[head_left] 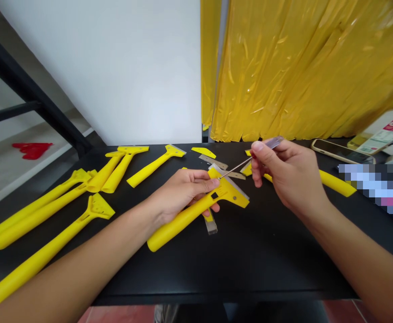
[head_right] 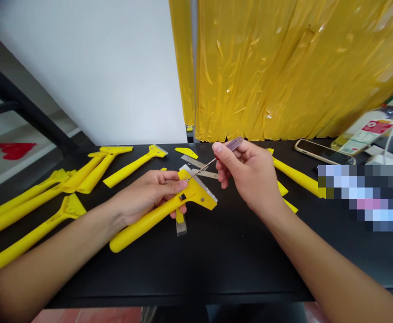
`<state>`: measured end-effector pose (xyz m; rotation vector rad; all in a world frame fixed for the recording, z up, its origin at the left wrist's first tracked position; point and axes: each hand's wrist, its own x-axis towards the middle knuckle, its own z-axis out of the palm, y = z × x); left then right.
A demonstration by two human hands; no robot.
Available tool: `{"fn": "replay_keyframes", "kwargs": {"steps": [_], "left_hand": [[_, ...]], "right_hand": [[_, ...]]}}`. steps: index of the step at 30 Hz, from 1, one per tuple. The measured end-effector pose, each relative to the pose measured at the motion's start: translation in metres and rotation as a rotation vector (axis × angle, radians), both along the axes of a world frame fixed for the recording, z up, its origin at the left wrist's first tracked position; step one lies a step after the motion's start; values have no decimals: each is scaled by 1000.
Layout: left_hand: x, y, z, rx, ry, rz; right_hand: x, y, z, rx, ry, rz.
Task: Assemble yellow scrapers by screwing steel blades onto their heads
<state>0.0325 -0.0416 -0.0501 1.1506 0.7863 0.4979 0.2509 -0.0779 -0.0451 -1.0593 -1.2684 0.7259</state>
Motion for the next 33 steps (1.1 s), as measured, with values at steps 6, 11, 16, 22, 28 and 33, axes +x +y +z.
{"fn": "replay_keyframes", "kwargs": {"steps": [6, 11, 16, 22, 28, 33], "left_hand": [[1, -1, 2, -41, 19, 51], [2, -2, 6, -50, 29, 70], [2, -2, 8, -45, 28, 82], [3, -2, 8, 0, 70, 110], [4, -4, 8, 85, 68, 137], [1, -3, 11, 209, 66, 227]], "right_hand": [[-6, -9, 3, 113, -87, -55], [-9, -15, 3, 169, -152, -68], [-8, -22, 1, 266, -305, -117], [-5, -27, 2, 391, -551, -120], [-6, -28, 8, 444, -657, -142], [-5, -29, 10, 451, -716, -180]]}}
